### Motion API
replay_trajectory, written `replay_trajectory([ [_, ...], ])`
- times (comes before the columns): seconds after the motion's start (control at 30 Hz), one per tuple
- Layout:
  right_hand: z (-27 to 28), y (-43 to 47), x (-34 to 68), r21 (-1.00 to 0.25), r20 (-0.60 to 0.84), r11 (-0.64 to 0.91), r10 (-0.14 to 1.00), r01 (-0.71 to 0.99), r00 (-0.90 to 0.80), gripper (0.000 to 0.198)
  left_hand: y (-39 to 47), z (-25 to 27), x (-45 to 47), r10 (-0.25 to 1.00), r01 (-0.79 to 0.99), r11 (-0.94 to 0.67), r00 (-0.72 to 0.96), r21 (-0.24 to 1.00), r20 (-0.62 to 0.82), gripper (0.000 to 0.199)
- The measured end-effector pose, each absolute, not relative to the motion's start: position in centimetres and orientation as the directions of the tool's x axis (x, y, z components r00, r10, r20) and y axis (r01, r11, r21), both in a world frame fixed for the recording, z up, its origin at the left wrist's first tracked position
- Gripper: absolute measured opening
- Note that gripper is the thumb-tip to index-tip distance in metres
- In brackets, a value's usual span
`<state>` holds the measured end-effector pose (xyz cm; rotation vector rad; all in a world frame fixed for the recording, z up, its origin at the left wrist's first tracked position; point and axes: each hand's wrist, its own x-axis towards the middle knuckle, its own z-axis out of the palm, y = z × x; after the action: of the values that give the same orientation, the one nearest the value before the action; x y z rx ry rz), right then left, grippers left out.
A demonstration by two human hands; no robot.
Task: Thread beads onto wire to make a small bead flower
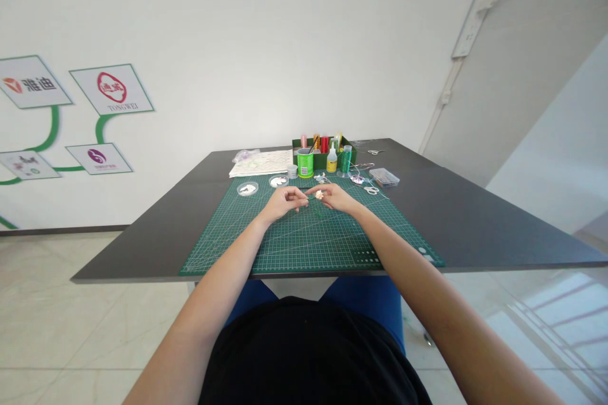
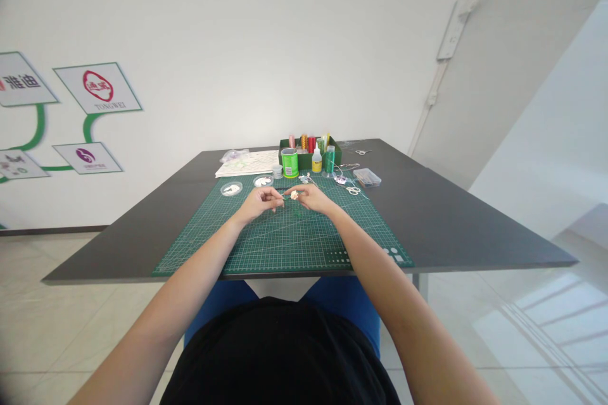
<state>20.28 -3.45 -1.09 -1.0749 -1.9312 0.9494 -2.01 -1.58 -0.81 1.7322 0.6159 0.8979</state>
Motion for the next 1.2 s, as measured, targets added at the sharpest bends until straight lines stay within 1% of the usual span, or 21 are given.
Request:
replay_trajectory([
  [0.17, -1.25, -3.47, 20.12, -0.863, 0.216, 0.359, 0.898, 0.354, -0.383, 0.045, -1.52, -0.65, -2.04, 0.769, -0.06, -0.355, 0.549, 0.933, 0.327, 0.043],
  [0.33, -1.52, -3.25, 20.17, -0.864, 0.192, 0.348, 0.896, 0.364, -0.401, 0.042, -1.33, -0.75, -2.17, 0.792, -0.05, -0.379, 0.499, 0.924, 0.352, 0.043],
  [0.53, -1.32, -3.45, 20.26, -0.858, 0.156, 0.323, 0.905, 0.4, -0.396, 0.045, -1.25, -0.67, -2.36, 0.792, -0.041, -0.431, 0.461, 0.901, 0.4, 0.04],
  [0.8, -1.38, -3.4, 20.42, -0.846, 0.147, 0.339, 0.89, 0.412, -0.431, 0.044, -1.11, -0.47, -2.36, 0.838, -0.125, -0.386, 0.367, 0.914, 0.404, 0.04],
  [1.2, -1.32, -3.39, 20.39, -0.844, 0.116, 0.331, 0.881, 0.422, -0.458, 0.045, -0.65, -0.19, -2.68, 0.901, -0.215, -0.372, 0.152, 0.903, 0.407, 0.037],
])
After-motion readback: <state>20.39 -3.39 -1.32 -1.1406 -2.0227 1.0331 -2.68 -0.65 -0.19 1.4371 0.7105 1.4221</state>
